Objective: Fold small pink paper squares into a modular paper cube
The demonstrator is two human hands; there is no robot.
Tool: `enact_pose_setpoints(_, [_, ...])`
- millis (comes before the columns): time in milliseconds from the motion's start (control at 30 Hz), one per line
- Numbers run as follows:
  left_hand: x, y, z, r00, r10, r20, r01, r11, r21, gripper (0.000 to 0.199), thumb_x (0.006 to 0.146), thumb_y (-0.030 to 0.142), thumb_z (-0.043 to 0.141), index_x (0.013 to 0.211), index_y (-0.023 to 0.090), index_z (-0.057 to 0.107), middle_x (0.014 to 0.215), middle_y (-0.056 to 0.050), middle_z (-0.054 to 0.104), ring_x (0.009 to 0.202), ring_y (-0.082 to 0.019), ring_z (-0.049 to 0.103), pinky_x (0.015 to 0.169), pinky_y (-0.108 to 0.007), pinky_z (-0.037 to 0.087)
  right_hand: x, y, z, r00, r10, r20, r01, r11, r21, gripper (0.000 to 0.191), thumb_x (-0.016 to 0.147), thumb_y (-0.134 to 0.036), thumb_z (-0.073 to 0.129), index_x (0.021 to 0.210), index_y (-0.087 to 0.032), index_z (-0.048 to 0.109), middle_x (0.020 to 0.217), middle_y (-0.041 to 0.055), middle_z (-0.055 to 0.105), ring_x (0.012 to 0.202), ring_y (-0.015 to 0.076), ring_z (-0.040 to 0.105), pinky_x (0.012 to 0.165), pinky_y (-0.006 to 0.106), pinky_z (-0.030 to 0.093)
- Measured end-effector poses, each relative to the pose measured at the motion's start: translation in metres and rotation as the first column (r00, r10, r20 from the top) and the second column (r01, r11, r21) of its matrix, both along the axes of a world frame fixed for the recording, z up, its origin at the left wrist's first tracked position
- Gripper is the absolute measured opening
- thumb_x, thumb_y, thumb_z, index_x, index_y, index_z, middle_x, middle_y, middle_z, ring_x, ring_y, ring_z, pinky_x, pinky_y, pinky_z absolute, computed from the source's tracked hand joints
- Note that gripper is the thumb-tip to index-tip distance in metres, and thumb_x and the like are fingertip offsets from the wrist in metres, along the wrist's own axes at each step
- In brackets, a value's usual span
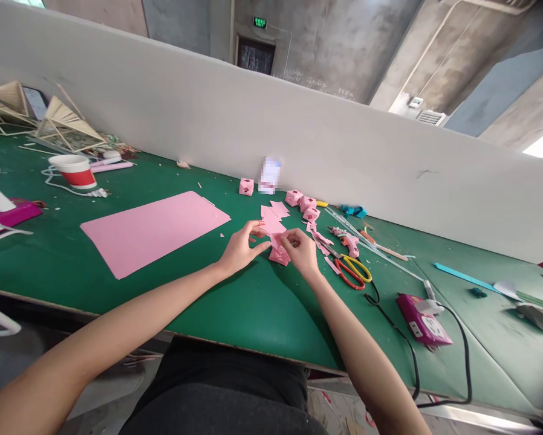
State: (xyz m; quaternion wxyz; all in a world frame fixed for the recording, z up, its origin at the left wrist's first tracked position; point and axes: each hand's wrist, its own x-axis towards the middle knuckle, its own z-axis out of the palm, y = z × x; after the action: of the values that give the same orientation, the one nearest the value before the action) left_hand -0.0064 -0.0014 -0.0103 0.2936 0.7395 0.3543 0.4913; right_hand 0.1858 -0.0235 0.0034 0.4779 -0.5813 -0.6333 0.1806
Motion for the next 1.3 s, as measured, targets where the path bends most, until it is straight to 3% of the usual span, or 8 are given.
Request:
enact_pose_setpoints(133, [0.001, 0.001, -0.003, 0.999, -0.032, 0.016, 0.033, 0.999, -0.032, 0.04, 0.086, 0.032, 0.071, 0.12, 0.022, 0.053, 0.1, -0.004, 0.075, 0.099, -0.021, 0.072, 0.082, -0.035, 0.059, -0.02, -0.005, -0.007, 0.974, 0.043, -0.225, -0.053, 0.998, -0.037, 0.018, 0.078, -0.038, 0.059, 0.085, -0.025, 0.048, 0.078, 0.0, 0.07, 0.069, 0.0177, 0.069, 0.061, 0.027, 0.053])
enact_pose_setpoints(300, [0.002, -0.002, 0.001, 0.996, -0.068, 0.058, 0.071, 0.997, -0.04, 0.032, 0.089, 0.033, 0.066, 0.117, 0.021, 0.055, 0.098, -0.004, 0.076, 0.095, -0.02, 0.073, 0.081, -0.033, 0.059, -0.03, -0.012, -0.006, 0.939, 0.085, -0.332, -0.115, 0.991, -0.072, 0.024, 0.079, -0.038, 0.057, 0.099, -0.026, 0.052, 0.089, 0.0005, 0.073, 0.071, 0.017, 0.07, 0.055, 0.026, 0.055])
enact_pose_setpoints(367, [0.001, -0.003, 0.002, 0.997, -0.052, 0.055, 0.053, 0.998, -0.023, 0.031, 0.09, 0.03, 0.064, 0.118, 0.021, 0.054, 0.097, -0.004, 0.076, 0.094, -0.02, 0.073, 0.08, -0.032, 0.059, -0.029, -0.012, -0.007, 0.957, 0.086, -0.276, -0.115, 0.989, -0.091, 0.019, 0.079, -0.039, 0.059, 0.092, -0.025, 0.055, 0.085, 0.0001, 0.073, 0.072, 0.0174, 0.069, 0.057, 0.026, 0.055])
enact_pose_setpoints(467, [0.001, -0.004, 0.004, 0.999, -0.032, 0.029, 0.032, 0.999, 0.007, 0.032, 0.089, 0.027, 0.064, 0.119, 0.02, 0.054, 0.094, -0.003, 0.076, 0.09, -0.019, 0.074, 0.077, -0.031, 0.059, -0.027, -0.01, -0.01, 0.996, 0.075, -0.041, -0.078, 0.993, -0.088, 0.016, 0.08, -0.039, 0.061, 0.08, -0.024, 0.057, 0.072, -0.0019, 0.069, 0.067, 0.0169, 0.067, 0.061, 0.026, 0.051])
enact_pose_setpoints(600, [0.001, -0.004, 0.002, 1.0, -0.014, -0.012, 0.014, 0.998, 0.054, 0.032, 0.088, 0.026, 0.064, 0.119, 0.021, 0.055, 0.093, -0.002, 0.077, 0.087, -0.018, 0.074, 0.077, -0.031, 0.059, -0.026, -0.011, -0.012, 0.978, 0.061, 0.201, -0.056, 0.998, -0.026, 0.018, 0.084, -0.038, 0.058, 0.074, -0.024, 0.061, 0.066, -0.0028, 0.066, 0.059, 0.0148, 0.059, 0.06, 0.025, 0.044])
enact_pose_setpoints(900, [0.0, -0.002, 0.002, 0.998, 0.028, -0.063, -0.022, 0.996, 0.089, 0.036, 0.089, 0.026, 0.066, 0.122, 0.022, 0.052, 0.093, -0.002, 0.077, 0.09, -0.02, 0.074, 0.079, -0.032, 0.058, -0.024, -0.014, -0.009, 0.962, 0.017, 0.273, -0.019, 1.0, 0.006, 0.019, 0.087, -0.035, 0.058, 0.074, -0.023, 0.064, 0.074, -0.0008, 0.068, 0.064, 0.0153, 0.058, 0.063, 0.025, 0.042])
enact_pose_setpoints(1133, [0.001, -0.002, 0.001, 0.998, 0.01, -0.055, -0.007, 0.999, 0.048, 0.038, 0.087, 0.02, 0.066, 0.122, 0.023, 0.052, 0.09, -0.001, 0.077, 0.085, -0.021, 0.075, 0.08, -0.034, 0.059, -0.026, -0.013, -0.009, 0.984, 0.066, 0.167, -0.075, 0.996, 0.045, 0.016, 0.087, -0.035, 0.058, 0.078, -0.023, 0.065, 0.08, -0.0001, 0.072, 0.073, 0.0168, 0.063, 0.068, 0.027, 0.046])
enact_pose_setpoints(1300, [0.0, -0.004, 0.003, 0.999, -0.011, -0.049, 0.011, 1.0, -0.001, 0.036, 0.086, 0.021, 0.067, 0.119, 0.023, 0.052, 0.087, 0.0, 0.077, 0.085, -0.022, 0.076, 0.084, -0.035, 0.059, -0.026, -0.015, -0.009, 0.961, 0.02, 0.275, -0.046, 0.995, 0.087, 0.011, 0.085, -0.03, 0.059, 0.075, -0.023, 0.062, 0.081, 0.0008, 0.069, 0.074, 0.0173, 0.061, 0.067, 0.027, 0.045])
